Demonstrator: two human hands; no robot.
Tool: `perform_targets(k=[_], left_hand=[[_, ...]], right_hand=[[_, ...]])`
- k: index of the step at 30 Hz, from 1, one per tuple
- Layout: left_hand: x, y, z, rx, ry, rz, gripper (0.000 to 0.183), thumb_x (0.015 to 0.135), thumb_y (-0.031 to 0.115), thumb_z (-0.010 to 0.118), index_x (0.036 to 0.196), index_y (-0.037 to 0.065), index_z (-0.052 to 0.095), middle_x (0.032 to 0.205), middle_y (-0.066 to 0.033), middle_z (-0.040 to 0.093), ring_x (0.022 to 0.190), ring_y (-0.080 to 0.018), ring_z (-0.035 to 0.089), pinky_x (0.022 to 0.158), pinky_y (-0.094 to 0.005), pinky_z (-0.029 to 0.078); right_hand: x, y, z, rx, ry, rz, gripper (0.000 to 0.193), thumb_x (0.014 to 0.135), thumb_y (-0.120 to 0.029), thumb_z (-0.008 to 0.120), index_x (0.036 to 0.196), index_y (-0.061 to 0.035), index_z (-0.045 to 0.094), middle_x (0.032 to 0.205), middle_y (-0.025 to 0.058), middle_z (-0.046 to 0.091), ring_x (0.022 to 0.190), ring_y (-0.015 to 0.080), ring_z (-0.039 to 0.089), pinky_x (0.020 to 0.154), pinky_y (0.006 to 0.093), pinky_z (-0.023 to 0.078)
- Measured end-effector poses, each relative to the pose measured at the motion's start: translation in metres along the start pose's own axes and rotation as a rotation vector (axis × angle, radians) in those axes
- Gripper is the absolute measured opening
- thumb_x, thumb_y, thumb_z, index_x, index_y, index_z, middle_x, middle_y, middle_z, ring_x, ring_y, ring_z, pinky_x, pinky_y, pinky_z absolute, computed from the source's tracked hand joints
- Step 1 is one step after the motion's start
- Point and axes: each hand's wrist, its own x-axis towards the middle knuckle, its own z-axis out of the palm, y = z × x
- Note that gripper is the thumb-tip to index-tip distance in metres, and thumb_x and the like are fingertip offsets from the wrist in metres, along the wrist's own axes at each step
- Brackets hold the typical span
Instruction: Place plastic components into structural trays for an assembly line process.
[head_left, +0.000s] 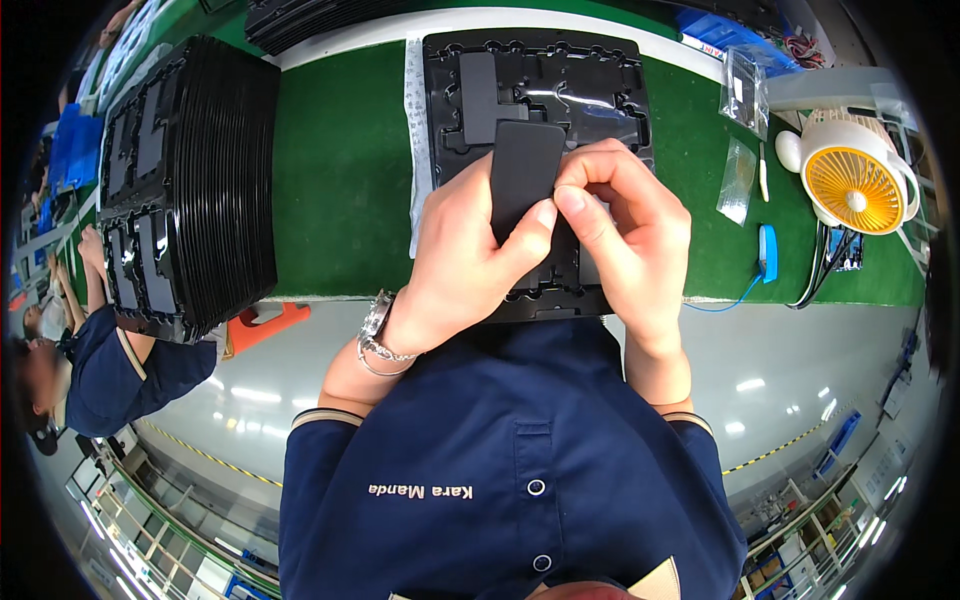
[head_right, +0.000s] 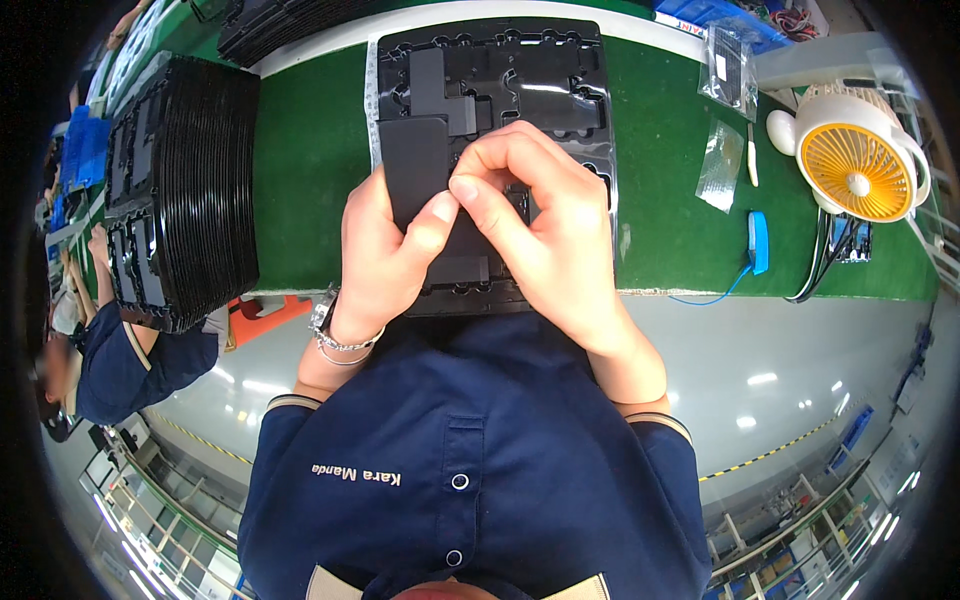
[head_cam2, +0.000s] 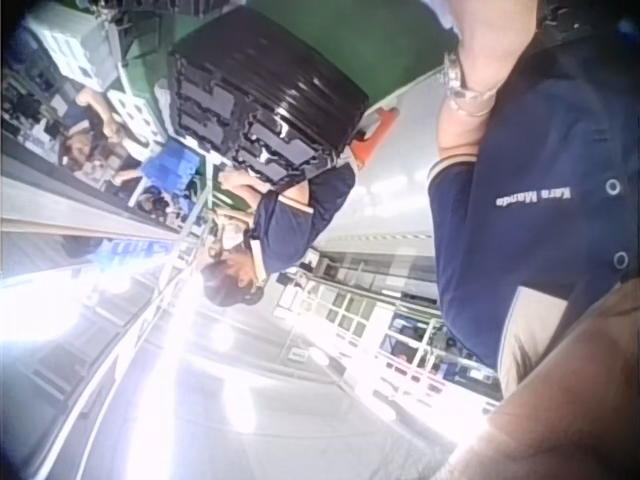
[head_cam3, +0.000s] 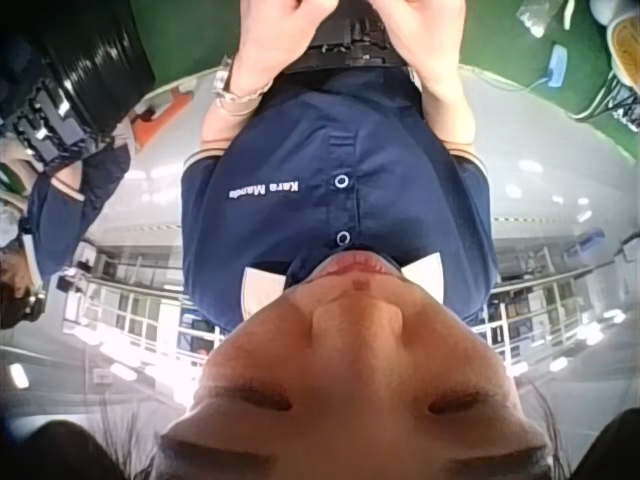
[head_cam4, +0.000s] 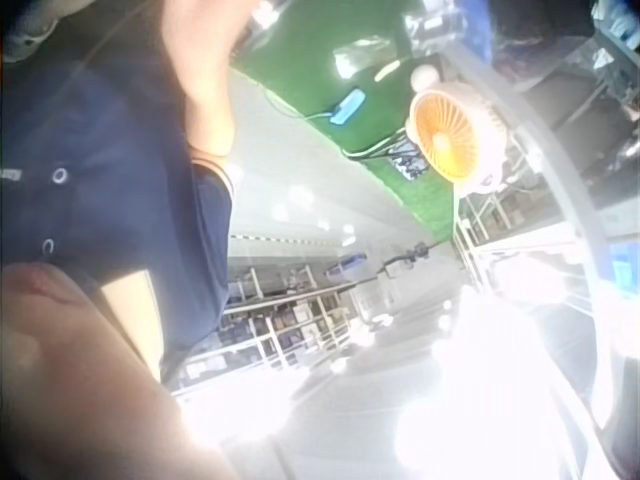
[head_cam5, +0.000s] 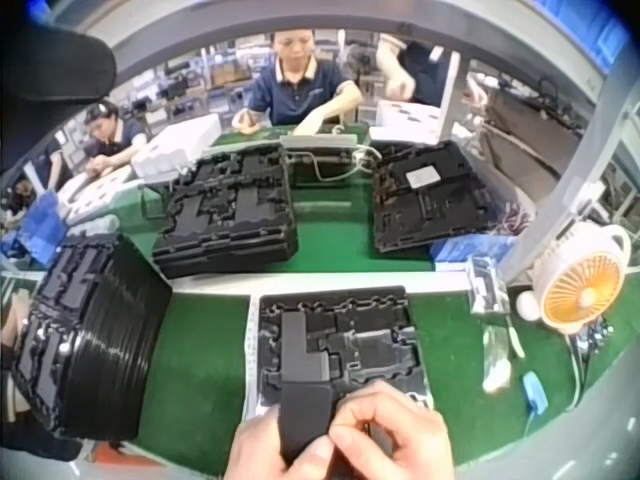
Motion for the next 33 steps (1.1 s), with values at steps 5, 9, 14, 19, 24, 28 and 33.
perform_targets(k=[5,9,14,19,24,28,33], left_hand=[[-0.002,0.000,0.003,-0.155,0.027,-0.069,0.022,0.085,0.013,0.063,0.102,0.000,0.059,0.080,-0.0078,0.061,0.069,-0.0158,0.058,0.064,-0.0303,0.048],[-0.004,0.001,0.001,-0.165,0.003,-0.076,0.021,0.086,0.013,0.062,0.102,0.000,0.058,0.080,-0.0076,0.060,0.068,-0.0154,0.057,0.063,-0.0301,0.048],[-0.004,0.002,0.001,-0.143,-0.004,-0.087,0.022,0.086,0.014,0.063,0.102,0.000,0.057,0.079,-0.0078,0.060,0.069,-0.0156,0.057,0.064,-0.0305,0.048],[-0.005,0.000,0.005,-0.105,0.032,-0.057,0.022,0.088,0.016,0.062,0.103,0.000,0.057,0.080,-0.0074,0.061,0.072,-0.0171,0.059,0.065,-0.0314,0.049],[-0.001,0.012,-0.002,-0.635,-0.193,-0.523,0.032,0.102,0.034,0.039,0.098,0.005,0.051,0.066,-0.0003,0.052,0.047,-0.0049,0.044,0.041,-0.0193,0.032],[0.002,-0.009,0.002,-1.575,-0.707,-0.809,0.042,0.103,0.044,0.034,0.091,0.006,0.045,0.045,0.0012,0.041,0.031,-0.0051,0.032,0.034,-0.0182,0.024],[0.006,-0.018,0.004,-1.897,-0.900,-0.868,0.041,0.103,0.044,0.033,0.083,0.009,0.042,0.045,0.0024,0.038,0.030,-0.0050,0.031,0.031,-0.0183,0.019]], right_hand=[[-0.003,-0.003,0.004,0.373,0.006,0.238,0.014,0.092,-0.011,0.064,0.096,0.0024,0.062,0.088,0.0020,0.064,0.080,0.0066,0.058,0.072,0.0217,0.049],[-0.003,-0.004,0.004,0.439,-0.005,0.237,0.013,0.093,-0.009,0.064,0.097,0.0025,0.063,0.087,0.0022,0.064,0.080,0.0065,0.059,0.074,0.0220,0.050],[-0.003,-0.001,0.003,0.338,-0.011,0.170,0.011,0.093,-0.008,0.064,0.095,0.0019,0.062,0.086,0.0013,0.061,0.077,0.0058,0.057,0.071,0.0209,0.048],[-0.004,0.003,0.004,0.328,-0.016,0.179,0.010,0.093,-0.008,0.063,0.095,0.0012,0.062,0.088,0.0007,0.060,0.079,0.0055,0.055,0.072,0.0207,0.046],[0.011,0.001,0.002,0.366,0.064,0.102,0.016,0.094,-0.013,0.062,0.101,0.0006,0.062,0.091,0.0014,0.060,0.089,0.0086,0.055,0.080,0.0240,0.046],[0.021,0.015,-0.015,0.010,-0.082,-0.028,0.017,0.092,-0.014,0.063,0.091,0.0028,0.063,0.089,0.0043,0.058,0.085,0.0124,0.053,0.075,0.0266,0.044],[0.018,0.010,-0.015,-0.004,-0.003,0.049,0.016,0.091,-0.012,0.065,0.088,0.0029,0.065,0.081,0.0030,0.056,0.075,0.0118,0.050,0.067,0.0262,0.040]])
